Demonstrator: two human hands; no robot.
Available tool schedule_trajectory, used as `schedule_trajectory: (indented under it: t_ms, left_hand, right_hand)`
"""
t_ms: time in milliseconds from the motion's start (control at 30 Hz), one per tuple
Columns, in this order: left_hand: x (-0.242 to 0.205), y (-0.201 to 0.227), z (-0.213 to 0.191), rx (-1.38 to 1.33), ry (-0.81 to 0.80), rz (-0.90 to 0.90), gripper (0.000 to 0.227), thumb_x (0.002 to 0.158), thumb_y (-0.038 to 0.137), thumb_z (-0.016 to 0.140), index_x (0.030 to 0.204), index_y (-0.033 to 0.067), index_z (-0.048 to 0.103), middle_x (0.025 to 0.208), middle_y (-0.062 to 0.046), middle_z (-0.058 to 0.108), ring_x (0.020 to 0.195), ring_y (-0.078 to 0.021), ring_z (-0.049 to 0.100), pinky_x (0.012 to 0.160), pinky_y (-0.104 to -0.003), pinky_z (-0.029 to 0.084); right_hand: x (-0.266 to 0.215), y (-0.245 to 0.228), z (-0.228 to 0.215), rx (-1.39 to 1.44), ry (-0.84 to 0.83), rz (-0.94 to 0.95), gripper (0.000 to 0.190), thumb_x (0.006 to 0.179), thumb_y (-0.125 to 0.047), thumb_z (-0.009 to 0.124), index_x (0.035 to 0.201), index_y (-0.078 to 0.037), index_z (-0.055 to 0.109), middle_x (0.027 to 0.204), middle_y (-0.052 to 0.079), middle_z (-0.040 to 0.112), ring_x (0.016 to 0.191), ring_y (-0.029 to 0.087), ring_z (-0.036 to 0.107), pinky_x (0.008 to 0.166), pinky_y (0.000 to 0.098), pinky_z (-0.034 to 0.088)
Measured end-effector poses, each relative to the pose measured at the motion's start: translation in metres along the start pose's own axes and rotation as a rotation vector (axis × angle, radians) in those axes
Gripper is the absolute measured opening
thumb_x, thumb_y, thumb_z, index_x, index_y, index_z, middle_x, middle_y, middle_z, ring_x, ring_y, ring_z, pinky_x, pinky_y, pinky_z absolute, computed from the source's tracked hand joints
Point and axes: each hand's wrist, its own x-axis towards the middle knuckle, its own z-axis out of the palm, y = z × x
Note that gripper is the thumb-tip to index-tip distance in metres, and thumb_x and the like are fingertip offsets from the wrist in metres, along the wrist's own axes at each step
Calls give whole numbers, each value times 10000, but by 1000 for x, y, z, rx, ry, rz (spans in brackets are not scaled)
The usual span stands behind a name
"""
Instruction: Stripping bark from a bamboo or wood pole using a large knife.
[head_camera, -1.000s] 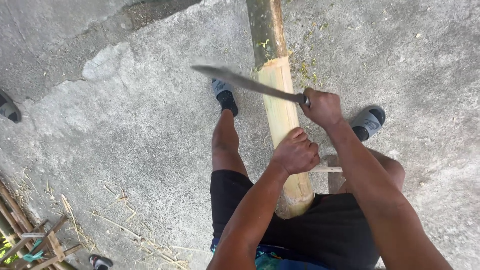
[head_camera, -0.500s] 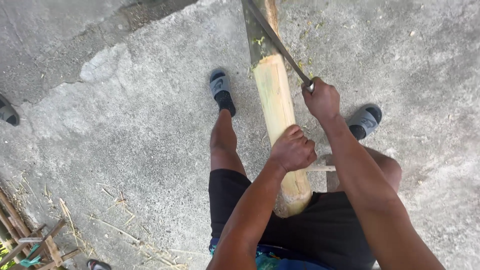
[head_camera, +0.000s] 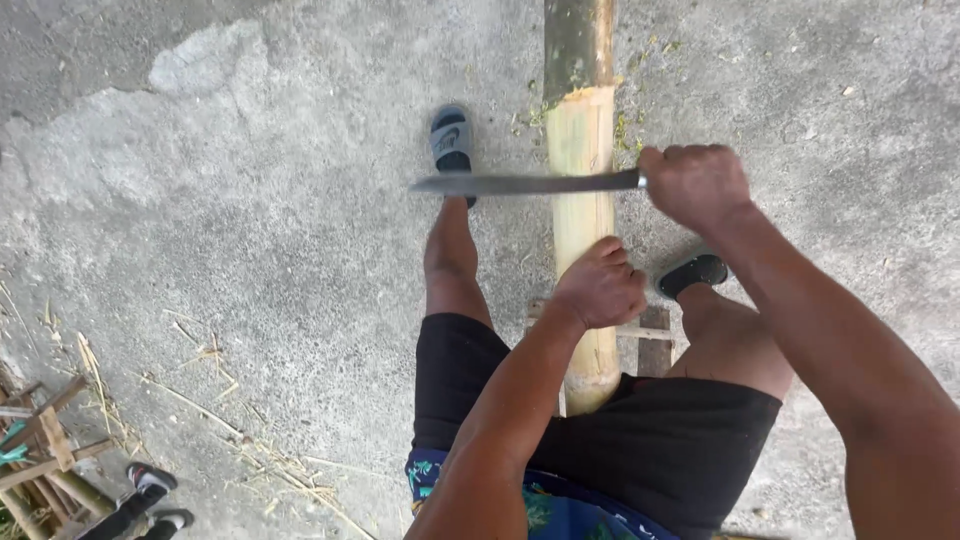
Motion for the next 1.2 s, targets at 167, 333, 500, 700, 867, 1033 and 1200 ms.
schedule_trajectory:
  t_ms: [167, 333, 500, 700, 867, 1033, 1200]
  left_hand:
    - [3, -5, -5, 6, -63, -16, 313, 857, 329, 559, 635, 127, 646, 587, -48, 672, 725, -187, 633, 963, -352, 388]
    - [-4, 1, 12, -50, -2, 3, 315, 866, 315, 576, 617, 128, 626, 584, -56, 640, 713, -193, 618, 964, -351, 401]
    - [1, -6, 14, -50, 105, 44, 268, 843, 301, 600, 652, 114, 628, 569, -46, 622, 689, -208, 600, 933, -356, 409]
    - [4, -4, 2, 46, -54, 25, 344, 886, 332, 519, 639, 116, 624, 550, -64, 625, 677, -198, 610, 970, -369, 396]
    - [5, -4, -4, 14, -117, 5, 343, 903, 313, 488, 649, 117, 608, 566, -68, 639, 732, -197, 632, 1011, -363, 378]
    - [2, -4, -1, 37, -137, 18, 341, 922, 293, 476, 657, 123, 606, 590, -67, 652, 763, -201, 646, 1062, -360, 364]
    - [2, -6, -8, 18, -71, -4, 347, 922, 308, 494, 663, 120, 631, 582, -54, 666, 792, -191, 651, 1066, -360, 371]
  right_hand:
    - [14, 4, -70, 76, -170, 301, 234, 1079, -191, 513, 921, -51, 614, 616, 86, 676, 475, 206, 674, 414, 386, 512]
    - [-2, -1, -66, -39, -280, 107, 238, 1090, -190, 504, 941, -50, 627, 660, 71, 700, 521, 176, 687, 437, 365, 538]
    - [4, -26, -79, -45, -358, 161, 196, 1061, -192, 507, 965, -54, 607, 693, 98, 690, 540, 187, 678, 428, 373, 543]
    - [6, -11, -87, 137, -299, 379, 267, 1121, -232, 487, 999, -28, 610, 660, 98, 670, 516, 198, 671, 440, 393, 531]
    - [2, -10, -73, -68, -310, 146, 199, 1058, -215, 501, 974, -71, 610, 659, 54, 651, 504, 159, 644, 418, 358, 522]
    - [1, -13, -53, 117, -287, 358, 282, 1122, -177, 431, 946, -43, 606, 616, 62, 661, 461, 176, 665, 388, 376, 523]
    - [3, 3, -45, -5, -125, 294, 272, 1110, -183, 479, 907, -75, 625, 596, 39, 632, 445, 147, 621, 346, 339, 479]
